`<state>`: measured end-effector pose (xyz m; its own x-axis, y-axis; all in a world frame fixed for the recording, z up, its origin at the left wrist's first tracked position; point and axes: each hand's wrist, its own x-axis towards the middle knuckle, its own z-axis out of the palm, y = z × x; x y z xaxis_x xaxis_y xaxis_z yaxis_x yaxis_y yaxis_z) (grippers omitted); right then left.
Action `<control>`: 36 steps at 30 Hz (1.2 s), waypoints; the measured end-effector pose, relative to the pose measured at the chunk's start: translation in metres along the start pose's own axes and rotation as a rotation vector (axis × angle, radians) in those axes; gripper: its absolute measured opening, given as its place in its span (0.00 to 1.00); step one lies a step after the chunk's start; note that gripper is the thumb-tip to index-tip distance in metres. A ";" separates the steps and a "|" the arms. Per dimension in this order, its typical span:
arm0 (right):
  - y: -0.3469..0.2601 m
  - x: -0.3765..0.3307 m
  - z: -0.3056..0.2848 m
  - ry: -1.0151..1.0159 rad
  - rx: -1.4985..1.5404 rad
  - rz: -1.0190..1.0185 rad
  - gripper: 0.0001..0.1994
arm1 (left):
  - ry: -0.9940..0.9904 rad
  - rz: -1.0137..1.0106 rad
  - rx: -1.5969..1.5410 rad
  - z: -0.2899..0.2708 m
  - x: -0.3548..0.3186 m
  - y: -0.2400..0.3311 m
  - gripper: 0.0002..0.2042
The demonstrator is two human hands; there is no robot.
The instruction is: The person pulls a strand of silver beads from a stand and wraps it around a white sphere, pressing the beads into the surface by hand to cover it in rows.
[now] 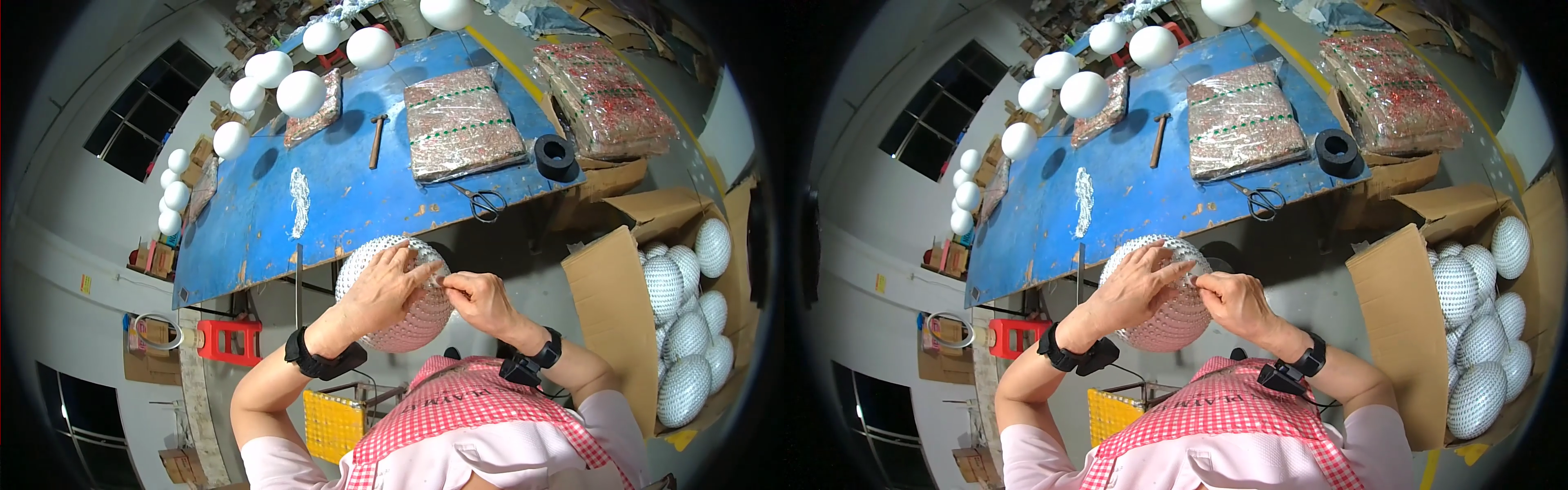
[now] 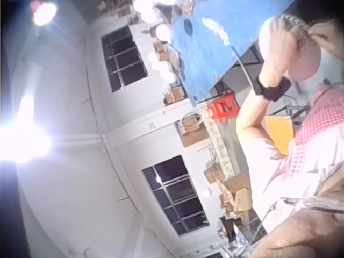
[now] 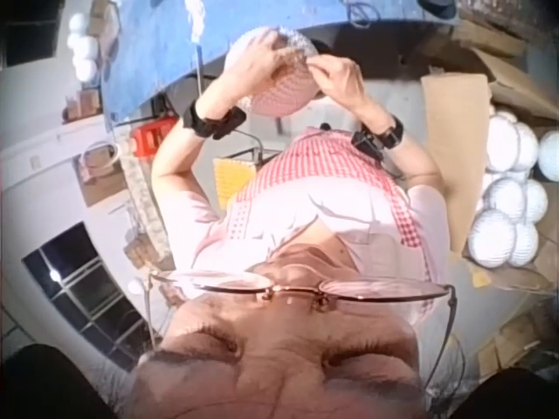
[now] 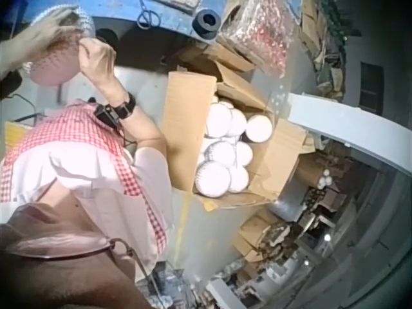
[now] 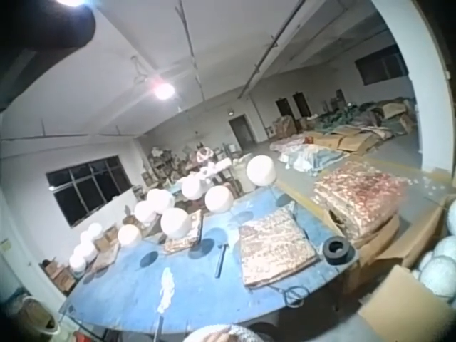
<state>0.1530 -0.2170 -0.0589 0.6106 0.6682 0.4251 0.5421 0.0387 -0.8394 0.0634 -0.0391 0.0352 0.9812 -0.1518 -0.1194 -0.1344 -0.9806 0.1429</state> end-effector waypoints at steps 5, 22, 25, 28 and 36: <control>0.008 0.000 -0.002 -0.036 -0.036 -0.003 0.08 | 0.046 0.051 -0.032 0.007 0.000 -0.007 0.24; 0.016 0.001 0.000 -0.075 -0.280 -0.223 0.06 | 0.089 -0.010 0.056 0.005 0.002 0.002 0.21; 0.014 0.002 0.001 0.016 -0.094 -0.120 0.05 | 0.129 0.013 0.023 0.002 0.003 0.002 0.16; 0.015 0.003 -0.001 -0.016 0.046 0.058 0.05 | 0.050 0.029 -0.061 0.004 0.005 -0.005 0.13; 0.029 0.007 0.005 -0.095 0.303 0.239 0.05 | 0.030 0.034 0.042 0.000 0.006 0.004 0.14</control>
<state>0.1701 -0.2074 -0.0819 0.6348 0.7504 0.1844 0.1877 0.0817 -0.9788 0.0690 -0.0437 0.0345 0.9796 -0.1822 -0.0851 -0.1731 -0.9793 0.1046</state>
